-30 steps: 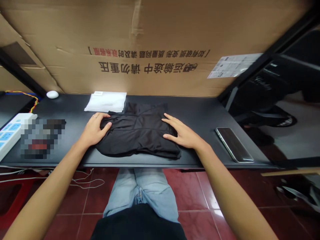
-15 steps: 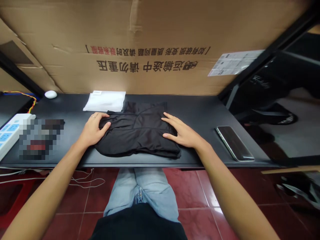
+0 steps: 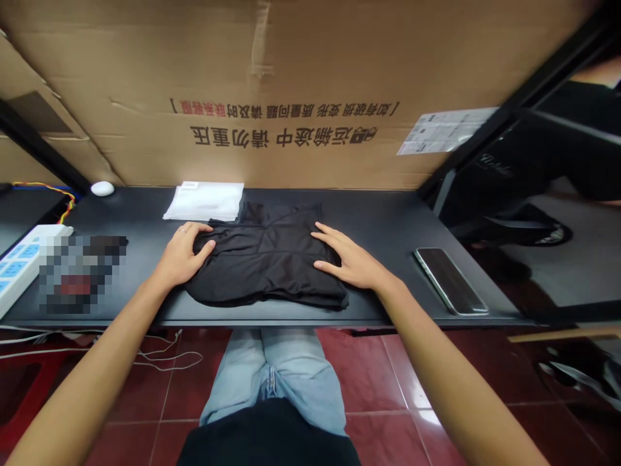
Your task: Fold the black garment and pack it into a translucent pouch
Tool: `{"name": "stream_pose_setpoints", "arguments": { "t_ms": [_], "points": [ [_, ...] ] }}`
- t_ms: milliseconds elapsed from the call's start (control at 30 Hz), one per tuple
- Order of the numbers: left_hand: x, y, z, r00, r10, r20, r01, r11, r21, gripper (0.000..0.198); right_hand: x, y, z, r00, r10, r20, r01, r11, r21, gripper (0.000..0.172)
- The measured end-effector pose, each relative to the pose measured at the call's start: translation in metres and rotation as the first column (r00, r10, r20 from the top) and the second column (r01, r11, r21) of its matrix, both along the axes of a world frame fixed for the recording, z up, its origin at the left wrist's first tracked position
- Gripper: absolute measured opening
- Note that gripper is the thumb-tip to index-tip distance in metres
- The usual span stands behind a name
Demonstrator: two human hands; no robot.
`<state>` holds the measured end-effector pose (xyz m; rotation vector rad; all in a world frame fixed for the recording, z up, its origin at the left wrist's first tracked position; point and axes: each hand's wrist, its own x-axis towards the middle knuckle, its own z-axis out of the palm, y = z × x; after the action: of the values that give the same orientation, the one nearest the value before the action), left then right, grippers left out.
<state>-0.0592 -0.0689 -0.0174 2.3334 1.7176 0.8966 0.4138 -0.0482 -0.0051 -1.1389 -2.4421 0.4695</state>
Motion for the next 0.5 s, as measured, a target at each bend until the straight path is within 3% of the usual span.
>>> {"name": "stream_pose_setpoints", "arguments": {
  "t_ms": [200, 300, 400, 500],
  "points": [
    [0.002, -0.003, 0.003, 1.0, -0.009, -0.025, 0.009, 1.0, -0.002, 0.041, 0.001, 0.001, -0.003, 1.0, 0.007, 0.013, -0.008, 1.0, 0.027, 0.072],
    [0.004, -0.006, 0.009, 0.992, -0.01, -0.122, 0.01, 1.0, -0.002, 0.048, 0.004, 0.003, -0.001, 0.999, 0.028, 0.033, -0.029, 0.999, 0.036, 0.071],
    [0.012, -0.007, 0.024, 0.967, 0.018, -0.255, -0.009, 0.999, 0.037, 0.052, 0.006, 0.013, 0.006, 0.999, 0.031, 0.023, -0.033, 0.996, 0.079, 0.067],
    [0.028, 0.008, 0.05, 0.959, 0.021, -0.283, 0.001, 0.997, 0.079, 0.046, 0.002, 0.034, 0.015, 0.996, -0.051, -0.077, 0.063, 0.984, 0.166, 0.062]
  ]
}}
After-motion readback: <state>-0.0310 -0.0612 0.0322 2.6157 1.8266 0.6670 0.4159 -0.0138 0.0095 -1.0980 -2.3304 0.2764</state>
